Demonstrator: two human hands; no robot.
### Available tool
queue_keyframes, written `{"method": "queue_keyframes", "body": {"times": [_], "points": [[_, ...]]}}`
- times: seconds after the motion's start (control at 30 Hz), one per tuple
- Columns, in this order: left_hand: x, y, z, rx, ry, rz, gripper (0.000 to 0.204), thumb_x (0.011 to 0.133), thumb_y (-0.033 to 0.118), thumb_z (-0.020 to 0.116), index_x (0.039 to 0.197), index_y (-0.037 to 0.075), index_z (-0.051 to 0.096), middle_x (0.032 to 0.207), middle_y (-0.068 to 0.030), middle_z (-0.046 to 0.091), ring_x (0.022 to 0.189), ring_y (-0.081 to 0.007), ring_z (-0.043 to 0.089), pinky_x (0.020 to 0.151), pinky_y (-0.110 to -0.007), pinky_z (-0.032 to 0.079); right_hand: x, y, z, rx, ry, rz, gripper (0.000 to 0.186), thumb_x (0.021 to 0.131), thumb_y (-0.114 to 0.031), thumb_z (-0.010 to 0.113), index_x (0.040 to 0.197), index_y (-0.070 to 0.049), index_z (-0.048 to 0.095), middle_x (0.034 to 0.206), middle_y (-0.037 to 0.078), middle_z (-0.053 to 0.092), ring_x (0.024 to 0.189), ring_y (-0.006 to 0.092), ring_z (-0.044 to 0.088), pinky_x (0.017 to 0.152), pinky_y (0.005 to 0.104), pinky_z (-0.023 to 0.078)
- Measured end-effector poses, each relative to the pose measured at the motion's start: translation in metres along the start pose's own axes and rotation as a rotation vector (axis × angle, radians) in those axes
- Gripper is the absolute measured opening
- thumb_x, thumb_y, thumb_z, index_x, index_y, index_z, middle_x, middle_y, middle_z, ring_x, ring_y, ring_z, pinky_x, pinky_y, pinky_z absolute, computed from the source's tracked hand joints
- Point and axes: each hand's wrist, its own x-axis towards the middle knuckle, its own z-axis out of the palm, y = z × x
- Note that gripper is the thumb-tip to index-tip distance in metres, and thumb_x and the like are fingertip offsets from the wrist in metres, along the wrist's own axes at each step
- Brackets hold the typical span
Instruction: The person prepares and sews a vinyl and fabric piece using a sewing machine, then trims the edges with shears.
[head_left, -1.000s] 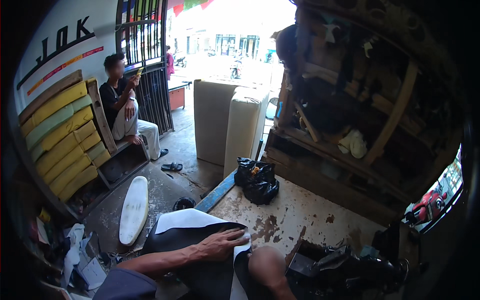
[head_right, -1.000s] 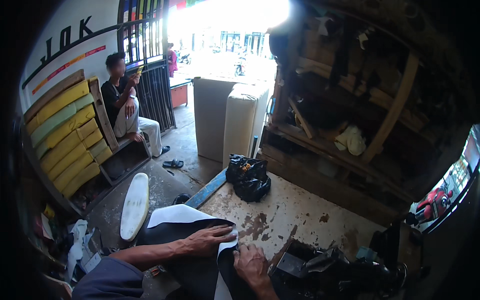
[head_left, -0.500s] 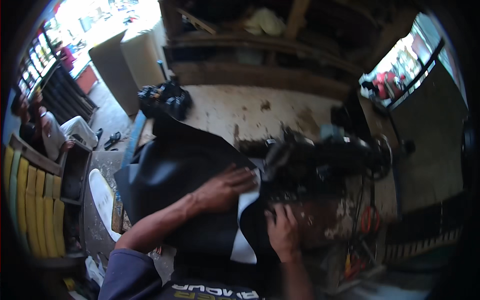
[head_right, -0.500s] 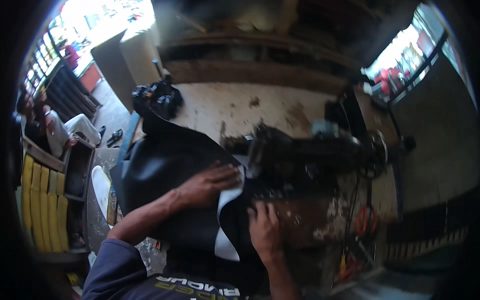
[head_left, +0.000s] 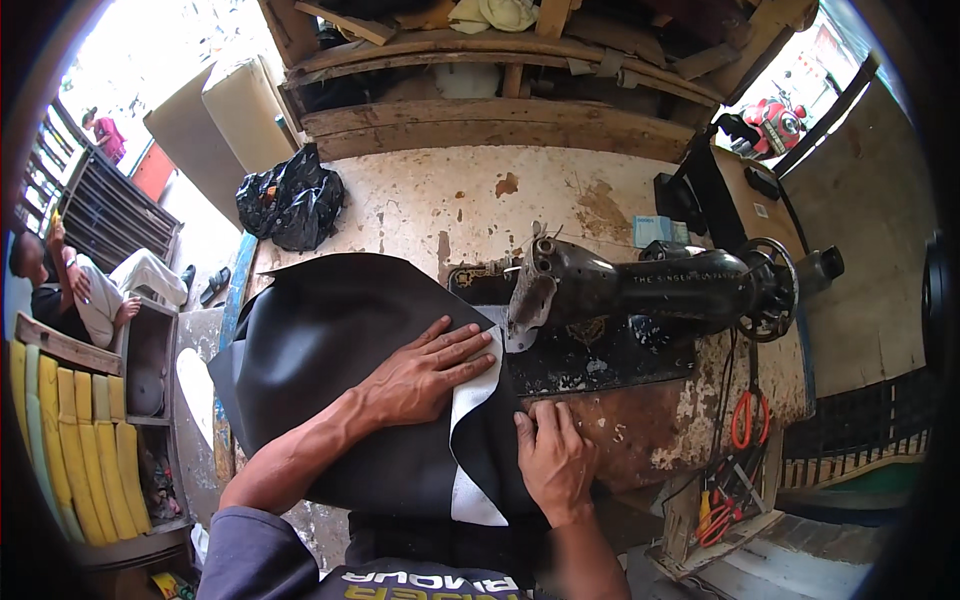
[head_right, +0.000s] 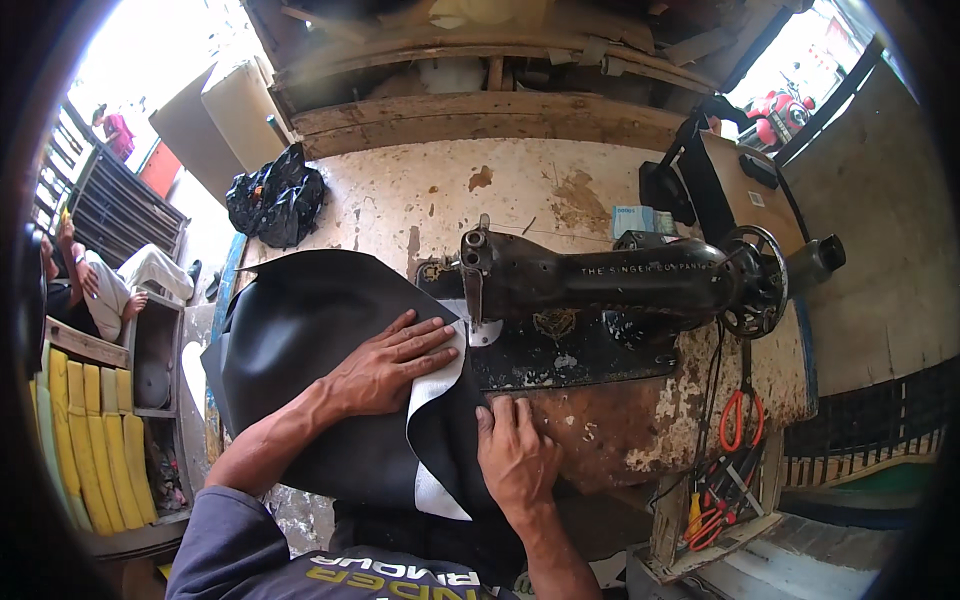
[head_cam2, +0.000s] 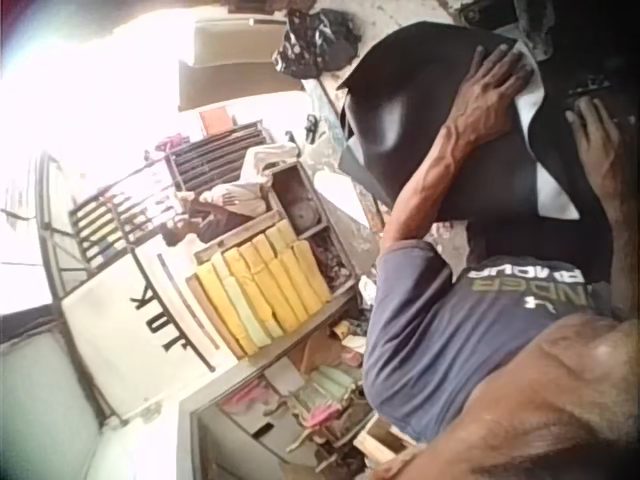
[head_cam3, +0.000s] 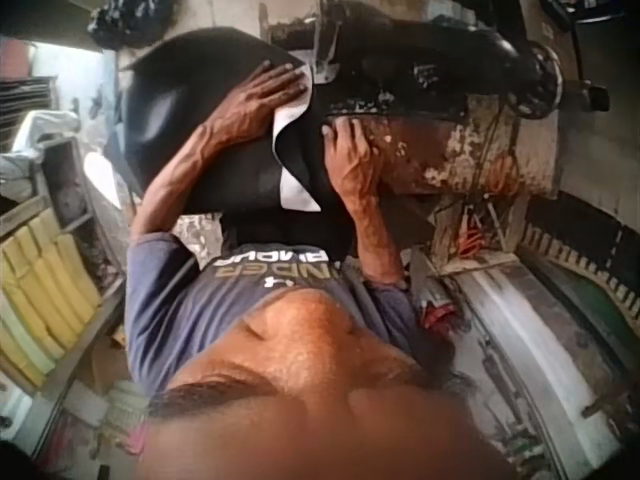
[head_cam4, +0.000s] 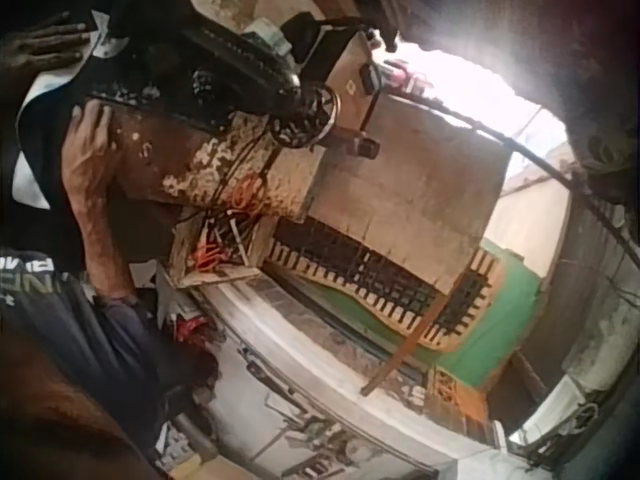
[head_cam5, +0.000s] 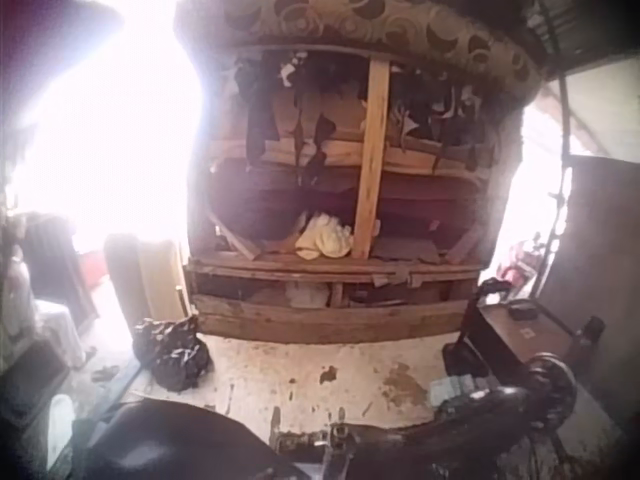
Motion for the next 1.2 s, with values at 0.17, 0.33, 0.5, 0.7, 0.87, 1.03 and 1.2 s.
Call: {"method": "queue_keyframes", "body": {"times": [0.17, 0.33, 0.5, 0.7, 0.87, 1.03, 1.2], "points": [[0.002, -0.002, -0.002, 0.003, -0.019, 0.023, 0.068, 0.088, 0.010, 0.072, 0.155, 0.015, 0.057, 0.168, -0.0111, 0.046, 0.157, -0.0301, 0.041, 0.132, -0.057, 0.027, 0.001, -0.001, -0.003, -0.014, -0.019, 0.010, 0.026, 0.106, -0.033, 0.065, 0.098, -0.010, 0.058, 0.093, 0.010, 0.066, 0.078, 0.0395, 0.071, 0.064, 0.0505, 0.056], [0.005, 0.005, -0.003, -0.037, -0.003, 0.005, 0.065, 0.087, 0.007, 0.071, 0.151, 0.015, 0.061, 0.165, -0.0109, 0.050, 0.155, -0.0308, 0.044, 0.131, -0.057, 0.029, -0.002, 0.003, -0.007, 0.104, -0.035, 0.033, 0.023, 0.105, -0.029, 0.068, 0.100, -0.008, 0.060, 0.091, 0.012, 0.068, 0.079, 0.0409, 0.071, 0.065, 0.0508, 0.055], [0.011, 0.019, 0.010, -0.037, 0.029, 0.001, 0.067, 0.085, 0.003, 0.068, 0.151, 0.015, 0.061, 0.164, -0.0109, 0.051, 0.155, -0.0296, 0.045, 0.130, -0.057, 0.030, -0.006, 0.016, -0.026, 0.225, -0.107, 0.106, 0.020, 0.102, -0.022, 0.073, 0.100, -0.005, 0.063, 0.085, 0.016, 0.069, 0.079, 0.0396, 0.071, 0.068, 0.0493, 0.054], [0.012, 0.019, 0.006, -0.022, 0.045, -0.005, 0.065, 0.084, 0.004, 0.068, 0.148, 0.014, 0.063, 0.161, -0.0106, 0.055, 0.152, -0.0311, 0.049, 0.129, -0.058, 0.032, 0.075, 0.022, -0.017, 0.299, 0.135, -0.166, 0.019, 0.100, -0.017, 0.073, 0.116, -0.007, 0.073, 0.098, 0.021, 0.070, 0.084, 0.0394, 0.071, 0.075, 0.0462, 0.056], [0.016, 0.016, 0.011, -0.009, 0.055, 0.014, 0.066, 0.084, 0.005, 0.069, 0.148, 0.015, 0.062, 0.164, -0.0108, 0.051, 0.153, -0.0306, 0.047, 0.129, -0.057, 0.032, 0.120, 0.026, 0.006, 0.157, -0.104, -0.199, 0.016, 0.097, -0.018, 0.074, 0.107, -0.006, 0.076, 0.100, 0.017, 0.073, 0.094, 0.0380, 0.070, 0.081, 0.0469, 0.056], [0.017, 0.019, 0.006, -0.016, 0.030, -0.012, 0.065, 0.084, 0.007, 0.070, 0.148, 0.015, 0.062, 0.165, -0.0112, 0.048, 0.155, -0.0298, 0.045, 0.129, -0.056, 0.033, 0.095, 0.021, 0.000, 0.115, 0.092, -0.353, 0.011, 0.094, -0.016, 0.076, 0.101, -0.007, 0.074, 0.099, 0.011, 0.071, 0.097, 0.0353, 0.068, 0.081, 0.0463, 0.057], [0.016, 0.014, 0.006, 0.065, 0.024, 0.051, 0.063, 0.084, 0.009, 0.070, 0.147, 0.015, 0.063, 0.168, -0.0109, 0.044, 0.153, -0.0307, 0.046, 0.129, -0.056, 0.032, 0.077, 0.015, -0.008, 0.040, 0.027, -0.384, 0.004, 0.092, -0.010, 0.074, 0.093, -0.008, 0.071, 0.093, 0.008, 0.063, 0.091, 0.0311, 0.066, 0.076, 0.0430, 0.059]]}}
